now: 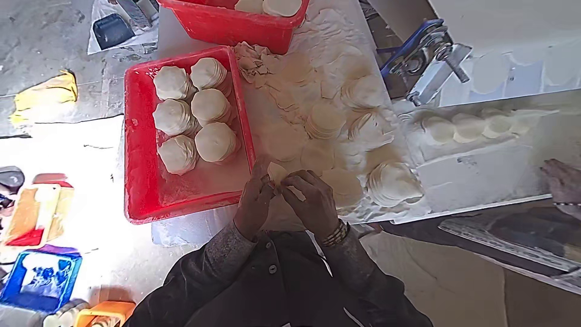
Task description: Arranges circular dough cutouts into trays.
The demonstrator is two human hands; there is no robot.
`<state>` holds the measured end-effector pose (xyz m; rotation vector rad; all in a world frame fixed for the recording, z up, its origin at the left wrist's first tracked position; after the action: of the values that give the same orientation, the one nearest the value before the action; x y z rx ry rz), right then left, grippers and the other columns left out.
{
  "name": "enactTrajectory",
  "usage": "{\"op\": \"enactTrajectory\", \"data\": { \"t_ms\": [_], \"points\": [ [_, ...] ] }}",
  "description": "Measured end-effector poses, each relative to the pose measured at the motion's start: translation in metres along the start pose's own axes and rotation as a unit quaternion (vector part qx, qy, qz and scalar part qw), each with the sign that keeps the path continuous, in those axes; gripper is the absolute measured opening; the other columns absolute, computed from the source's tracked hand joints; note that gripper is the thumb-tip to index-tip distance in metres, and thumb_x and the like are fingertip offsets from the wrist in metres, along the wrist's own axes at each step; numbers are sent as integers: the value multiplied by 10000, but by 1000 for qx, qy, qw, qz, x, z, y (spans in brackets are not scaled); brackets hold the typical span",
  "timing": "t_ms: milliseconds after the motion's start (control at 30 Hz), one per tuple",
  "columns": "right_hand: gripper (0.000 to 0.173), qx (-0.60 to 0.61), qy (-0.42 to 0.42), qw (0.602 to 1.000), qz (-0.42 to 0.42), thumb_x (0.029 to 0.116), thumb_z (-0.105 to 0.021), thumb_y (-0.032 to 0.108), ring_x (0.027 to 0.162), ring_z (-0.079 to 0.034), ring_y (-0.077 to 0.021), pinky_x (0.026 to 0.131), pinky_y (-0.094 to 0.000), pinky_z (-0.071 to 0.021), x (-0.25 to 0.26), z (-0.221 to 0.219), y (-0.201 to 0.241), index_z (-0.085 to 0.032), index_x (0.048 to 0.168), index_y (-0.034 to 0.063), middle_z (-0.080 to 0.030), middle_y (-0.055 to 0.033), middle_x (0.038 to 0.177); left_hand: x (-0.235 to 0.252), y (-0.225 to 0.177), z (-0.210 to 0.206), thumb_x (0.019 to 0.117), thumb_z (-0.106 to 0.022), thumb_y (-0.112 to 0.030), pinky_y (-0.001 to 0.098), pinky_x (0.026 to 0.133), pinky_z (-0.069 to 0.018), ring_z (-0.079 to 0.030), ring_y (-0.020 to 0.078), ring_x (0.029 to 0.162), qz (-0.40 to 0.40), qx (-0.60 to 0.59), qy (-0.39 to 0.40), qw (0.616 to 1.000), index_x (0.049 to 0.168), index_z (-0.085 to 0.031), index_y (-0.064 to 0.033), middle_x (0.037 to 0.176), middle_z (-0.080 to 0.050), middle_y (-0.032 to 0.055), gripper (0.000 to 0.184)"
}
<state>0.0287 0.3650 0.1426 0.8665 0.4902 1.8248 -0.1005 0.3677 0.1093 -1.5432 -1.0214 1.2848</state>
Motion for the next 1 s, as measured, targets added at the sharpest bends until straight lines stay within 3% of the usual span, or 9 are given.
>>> {"op": "enactTrajectory", "data": {
  "t_ms": [100, 200, 367, 467, 633, 733, 833, 933, 1000],
  "points": [
    [165, 0, -7, 1000, 8, 917, -662, 199, 869, -699, -207, 773, -288, -567, 1, -4, 3, -765, 882, 75, -742, -93, 904, -1, -1, 2, 1000, -405, -59, 268, 889, -572, -689, 107, 984, -9, 33, 6, 999, 1607, -93, 3, 1202, -649, 195, 685],
    [150, 169, 9, 979, -116, 898, -679, 192, 815, -684, -49, 762, -205, -562, 2, -5, -20, -756, 880, 65, -729, -9, 857, -1, 0, 7, 999, -403, -67, 302, 886, -583, -697, 134, 967, 0, 20, 9, 1000, 1606, -150, -20, 1184, -655, 190, 659],
    [234, 570, 15, 742, -352, 983, -453, 117, 780, -695, -99, 757, -284, -600, -12, -20, -68, -665, 888, 90, -707, -24, 836, -4, 11, 4, 1007, -338, 41, 406, 855, -615, -716, 232, 971, 115, -226, 35, 967, 1465, -393, -56, 1226, -646, 153, 472],
    [346, 638, 46, 673, -371, 1051, -357, 231, 869, -733, -192, 780, -373, -625, -21, -39, -65, -651, 1066, 50, -738, -106, 990, -4, 20, 2, 1027, -371, -4, 479, 888, -607, -712, 292, 1008, 127, -289, 45, 948, 1369, -524, -26, 1215, -657, 168, 375],
    [158, 486, 113, 793, -349, 986, -501, 75, 758, -710, -132, 747, -297, -618, -13, -31, -60, -628, 1044, 1, -709, -55, 901, -8, 17, 16, 941, -537, 108, 369, 839, -623, -730, 199, 917, 51, -171, -9, 984, 1176, -665, 56, 1075, -732, 113, 273],
    [172, 102, 86, 931, -340, 1008, -626, 129, 851, -682, -200, 791, -400, -551, 11, 19, -107, -679, 1112, 4, -709, -109, 952, -11, 0, 27, 920, -543, 75, 299, 818, -615, -720, 140, 924, -35, -56, 1, 998, 1253, -650, 55, 1169, -716, 103, 351],
    [499, -107, 145, 893, -413, 1001, -674, 304, 1172, -615, -448, 1004, -641, -445, 22, 37, -161, -567, 1353, -33, -647, -272, 1239, -17, -19, 33, 924, -584, -45, 210, 843, -565, -689, 50, 967, -121, 112, -11, 986, 1182, -726, -13, 1156, -729, 63, 296],
    [574, -72, 155, 874, -454, 920, -776, 351, 1180, -607, -453, 1012, -639, -446, 20, 18, -200, -593, 1310, -29, -646, -286, 1227, -23, -30, 35, 942, -625, -117, 269, 993, -514, -683, 88, 1065, -203, 189, -32, 960, 1063, -787, -58, 1060, -766, 49, 211],
    [481, -27, 147, 875, -460, 900, -801, 305, 1154, -620, -433, 997, -629, -455, 18, 6, -211, -667, 1232, -17, -663, -275, 1200, -25, -31, 36, 939, -620, -53, 232, 926, -564, -708, 64, 986, -207, 159, -39, 965, 1030, -780, -35, 1019, -765, 51, 185]
  ]
}}
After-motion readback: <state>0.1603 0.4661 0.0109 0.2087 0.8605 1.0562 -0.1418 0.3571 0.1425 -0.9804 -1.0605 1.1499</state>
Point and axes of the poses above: each hand's wrist, its own x-axis towards the middle knuckle, its own z-axis out of the back of the hand, y = z × x, the point moved 9 cm from there along x, towards the middle knuckle
